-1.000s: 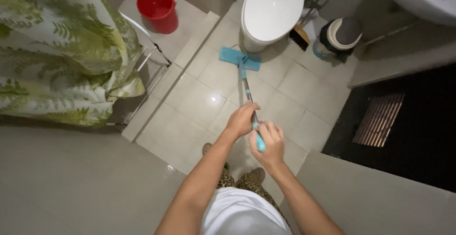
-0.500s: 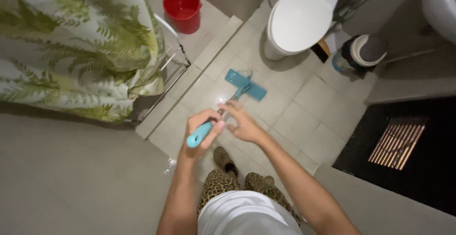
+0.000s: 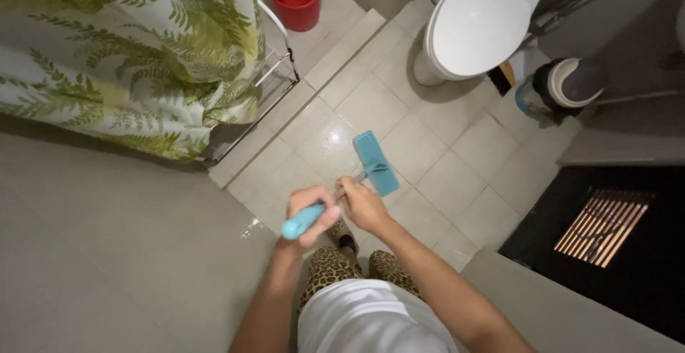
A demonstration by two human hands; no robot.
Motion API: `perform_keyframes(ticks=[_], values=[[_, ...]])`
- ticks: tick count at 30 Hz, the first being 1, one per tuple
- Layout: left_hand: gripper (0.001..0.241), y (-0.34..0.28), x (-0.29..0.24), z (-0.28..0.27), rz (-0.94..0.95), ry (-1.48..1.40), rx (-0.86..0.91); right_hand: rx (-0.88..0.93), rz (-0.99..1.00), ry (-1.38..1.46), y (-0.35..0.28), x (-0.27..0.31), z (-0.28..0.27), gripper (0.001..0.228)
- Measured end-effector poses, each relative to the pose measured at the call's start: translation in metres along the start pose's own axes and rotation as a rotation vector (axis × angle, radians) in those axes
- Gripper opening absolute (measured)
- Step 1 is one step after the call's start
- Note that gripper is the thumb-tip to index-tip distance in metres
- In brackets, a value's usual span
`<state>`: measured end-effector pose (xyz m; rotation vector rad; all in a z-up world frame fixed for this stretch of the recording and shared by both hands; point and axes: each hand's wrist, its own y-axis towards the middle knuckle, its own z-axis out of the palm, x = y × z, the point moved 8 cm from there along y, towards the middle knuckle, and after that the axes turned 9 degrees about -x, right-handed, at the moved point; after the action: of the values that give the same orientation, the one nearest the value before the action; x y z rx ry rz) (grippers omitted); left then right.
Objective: The person mops the tiled bathroom floor using a blue flat mop. They repeatedly scoop water from a red basin in the sink with a red scoop and pour it onto the floor to aid cleaning. The person moves around the toilet and sink, mopping the entire visible floor area.
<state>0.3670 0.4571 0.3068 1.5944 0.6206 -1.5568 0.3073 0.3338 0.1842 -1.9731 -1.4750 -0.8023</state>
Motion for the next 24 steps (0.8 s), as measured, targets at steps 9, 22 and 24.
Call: perform_keyframes(ticks=[9,22,24], values=[[0.012,0.006,0.045,0.052,-0.151,0.145,0.190,-0.022,0.380,0.095,0.000,-0.087,-0.009,0.013],[0.008,-0.005,-0.093,0.010,-0.112,0.275,0.008,0.130,0.183,0.321,-0.015,0.028,0.019,0.023],[0.011,-0.007,-0.106,-0.006,-0.129,0.354,-0.097,0.124,-0.003,0.353,-0.006,0.058,0.026,0.037]])
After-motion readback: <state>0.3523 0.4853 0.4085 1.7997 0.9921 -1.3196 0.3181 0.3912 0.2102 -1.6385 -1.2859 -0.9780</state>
